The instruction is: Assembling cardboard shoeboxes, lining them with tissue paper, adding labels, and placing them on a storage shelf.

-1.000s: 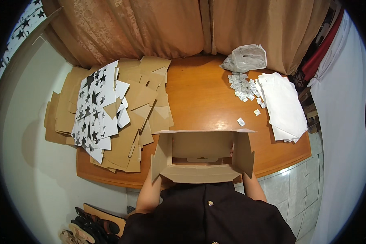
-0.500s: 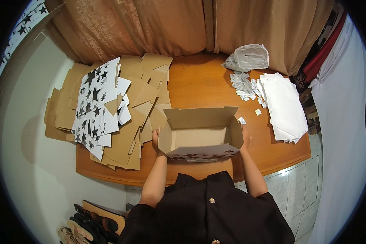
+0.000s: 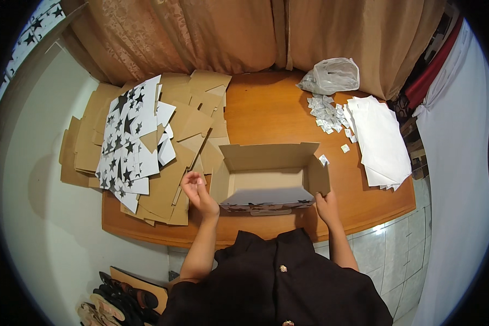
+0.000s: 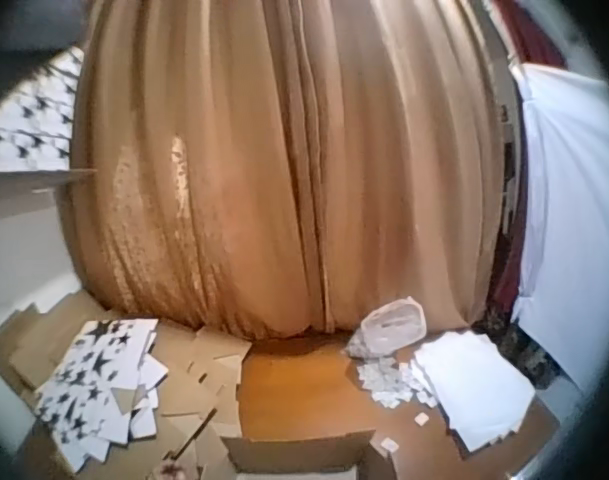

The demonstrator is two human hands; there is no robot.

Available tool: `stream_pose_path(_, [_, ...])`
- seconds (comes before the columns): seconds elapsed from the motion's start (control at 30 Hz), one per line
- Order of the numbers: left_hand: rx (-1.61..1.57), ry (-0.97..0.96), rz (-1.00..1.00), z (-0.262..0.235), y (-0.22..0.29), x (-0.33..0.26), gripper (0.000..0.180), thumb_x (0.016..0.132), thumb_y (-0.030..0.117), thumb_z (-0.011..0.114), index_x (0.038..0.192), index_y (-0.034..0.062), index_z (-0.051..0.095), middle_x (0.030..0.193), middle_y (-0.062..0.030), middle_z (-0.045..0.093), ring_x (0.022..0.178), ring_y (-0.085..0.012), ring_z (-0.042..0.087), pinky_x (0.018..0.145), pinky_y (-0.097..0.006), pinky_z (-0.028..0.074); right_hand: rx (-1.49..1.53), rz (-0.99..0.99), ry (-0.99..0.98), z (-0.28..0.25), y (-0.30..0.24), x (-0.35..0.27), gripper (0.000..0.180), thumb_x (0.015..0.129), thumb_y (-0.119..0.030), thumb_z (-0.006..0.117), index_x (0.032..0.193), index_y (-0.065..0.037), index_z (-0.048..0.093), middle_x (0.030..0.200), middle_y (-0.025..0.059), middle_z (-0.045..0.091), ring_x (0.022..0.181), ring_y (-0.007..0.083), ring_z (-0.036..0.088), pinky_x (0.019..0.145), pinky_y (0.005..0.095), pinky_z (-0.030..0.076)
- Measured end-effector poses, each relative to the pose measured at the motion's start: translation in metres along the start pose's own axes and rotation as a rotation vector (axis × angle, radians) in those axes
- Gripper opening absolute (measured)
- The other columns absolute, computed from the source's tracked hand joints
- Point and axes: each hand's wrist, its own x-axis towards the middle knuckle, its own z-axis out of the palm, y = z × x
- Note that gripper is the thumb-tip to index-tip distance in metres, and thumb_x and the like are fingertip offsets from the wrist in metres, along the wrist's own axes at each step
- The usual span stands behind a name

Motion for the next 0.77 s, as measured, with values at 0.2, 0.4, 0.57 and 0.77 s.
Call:
stream_pose_path(0.2, [0.460,-0.419,0.303,0.076,0.056,0.022,0.050,0.078,0.009,0.063,0.123,0.0063,0.043,0.119,-0.0140,0.044,0.114,-0.0278,0.042,0.101,-0.041,0.030,-0.226,0.043,0.070,0.003,0.003,-0.009,0.026,0.081,-0.006,0.044,0.105,0.005,0.051,0.088,0.0233,0.060,0.082,0.0321,0.060,0.072,0.0371,0.045])
stream_pose_path(0.4, [1.008,-1.087,0.180,0.083,0.011,0.028,0.085,0.066,0.023,0.076,0.138,0.0178,0.032,0.138,-0.0162,0.032,0.133,-0.0339,0.023,0.104,-0.062,0.007,0.012,0.206,0.016,-0.005,0.031,-0.005,0.018,0.084,-0.014,0.050,0.080,0.003,0.054,0.065,0.0064,0.053,0.060,0.0148,0.054,0.054,0.0295,0.044])
stream_pose_path(0.57, [0.990,-1.465,0.149,0.047,0.030,0.008,0.089,0.063,0.040,0.076,0.139,0.0288,0.032,0.143,-0.0165,0.025,0.136,-0.0329,0.019,0.101,-0.064,-0.007,0.235,0.399,0.047,-0.001,0.068,-0.006,0.019,0.086,-0.017,0.051,0.084,0.002,0.054,0.071,0.0028,0.050,0.058,0.0115,0.053,0.052,0.0285,0.046])
stream_pose_path(0.77, [1.078,-1.611,-0.043,0.020,0.019,0.007,0.072,0.074,0.052,0.062,0.134,0.0166,0.043,0.150,-0.0156,0.011,0.137,-0.0358,0.011,0.102,-0.063,-0.006,-0.117,-0.151,0.173,0.026,0.004,-0.008,0.052,0.084,-0.021,0.057,0.132,-0.008,0.041,0.131,0.0133,0.041,0.119,0.0278,0.044,0.098,0.0285,0.032])
